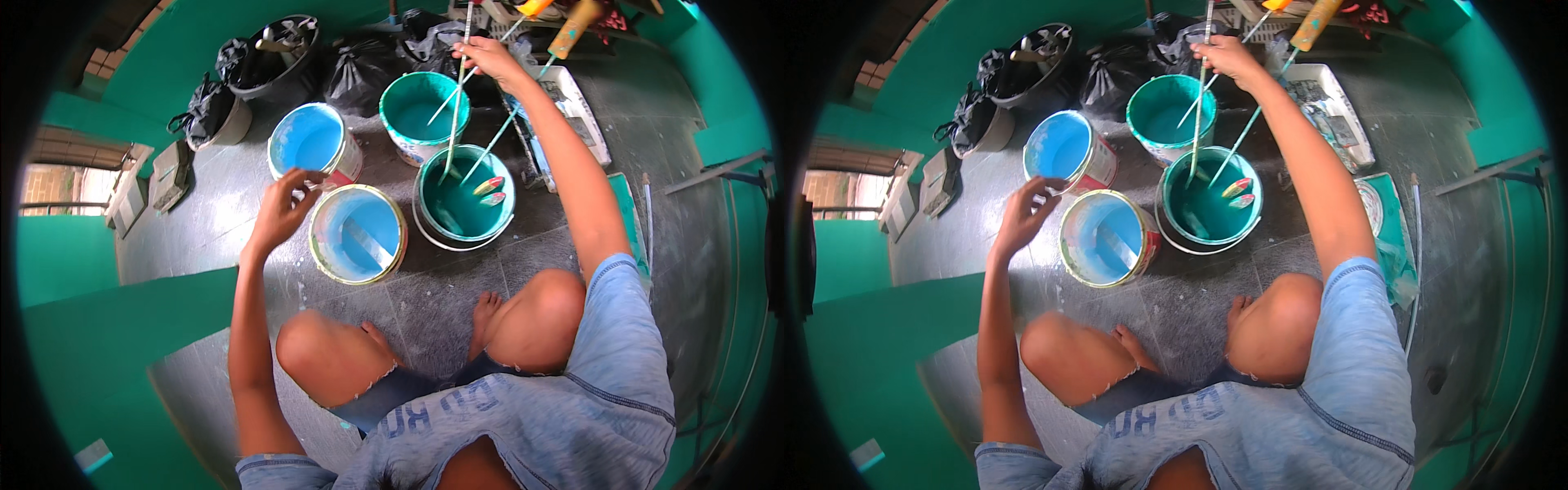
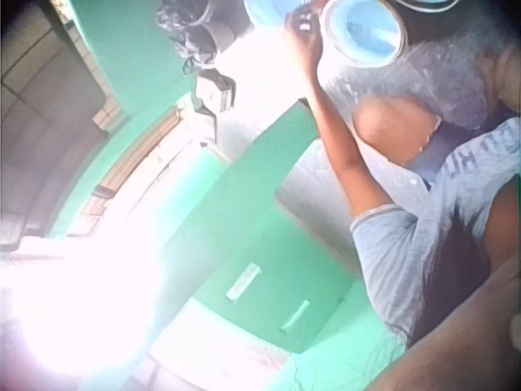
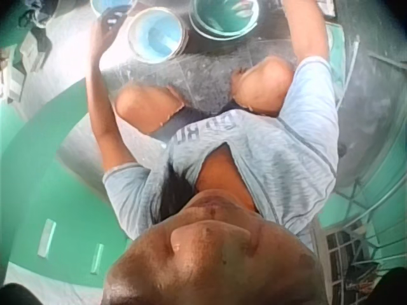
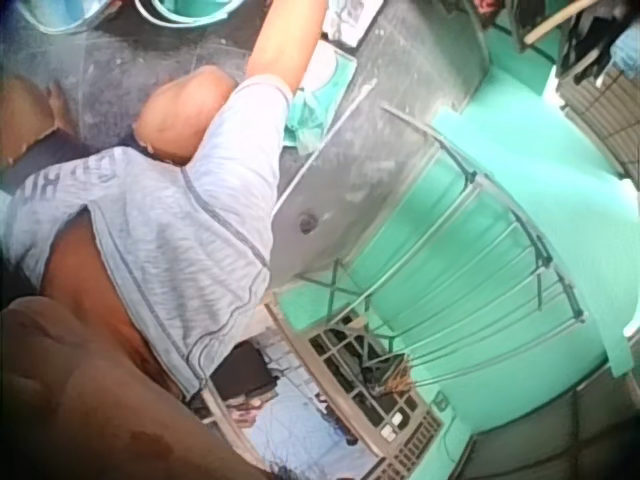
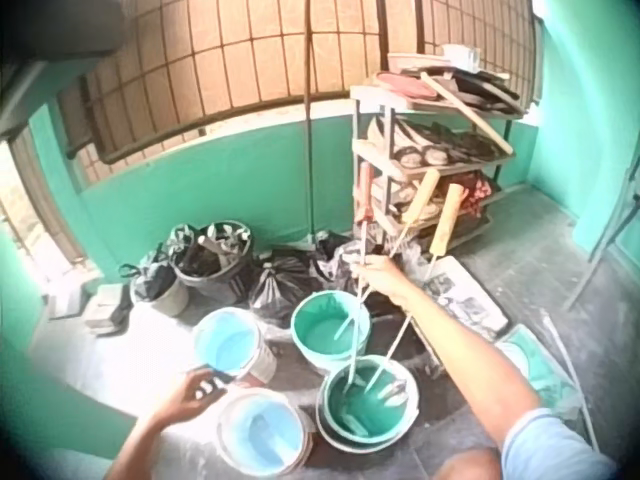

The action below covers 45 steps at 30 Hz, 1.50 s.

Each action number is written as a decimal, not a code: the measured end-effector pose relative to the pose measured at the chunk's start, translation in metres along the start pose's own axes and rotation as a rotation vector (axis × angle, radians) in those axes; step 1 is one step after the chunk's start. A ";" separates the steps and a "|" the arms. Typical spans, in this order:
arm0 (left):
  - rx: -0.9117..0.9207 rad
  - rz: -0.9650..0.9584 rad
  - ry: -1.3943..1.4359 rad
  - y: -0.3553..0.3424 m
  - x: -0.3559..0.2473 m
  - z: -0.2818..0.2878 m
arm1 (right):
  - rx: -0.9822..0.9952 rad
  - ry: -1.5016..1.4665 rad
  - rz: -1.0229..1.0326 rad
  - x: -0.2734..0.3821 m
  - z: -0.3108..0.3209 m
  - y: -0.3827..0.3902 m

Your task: The person sits on the floor and stirs light blue paint in a bucket using a stick. They then pour the mixed paint into a second bucket and continue stirring.

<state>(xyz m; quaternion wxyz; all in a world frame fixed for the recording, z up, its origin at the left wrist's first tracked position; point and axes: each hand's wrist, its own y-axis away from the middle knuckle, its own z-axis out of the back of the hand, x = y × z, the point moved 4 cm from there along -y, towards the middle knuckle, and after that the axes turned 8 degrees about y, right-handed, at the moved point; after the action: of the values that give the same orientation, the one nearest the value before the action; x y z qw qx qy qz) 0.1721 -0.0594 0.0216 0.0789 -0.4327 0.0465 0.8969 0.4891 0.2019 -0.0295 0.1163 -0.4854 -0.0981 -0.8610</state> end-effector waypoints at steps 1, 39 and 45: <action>-0.001 0.053 0.026 0.018 0.007 0.002 | 0.019 0.026 -0.015 -0.004 0.001 0.000; 0.272 0.166 -0.040 0.151 -0.054 -0.108 | 0.626 1.104 0.715 0.126 -0.171 0.197; 0.308 0.165 -0.069 0.149 -0.058 -0.111 | 0.444 1.044 0.833 0.105 -0.142 0.227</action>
<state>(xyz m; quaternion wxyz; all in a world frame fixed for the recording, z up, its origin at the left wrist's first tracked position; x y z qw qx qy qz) 0.2662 -0.2291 0.0001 0.0721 -0.3790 0.2159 0.8970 0.3879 -0.0659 0.0008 0.5645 0.0292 -0.0087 -0.8248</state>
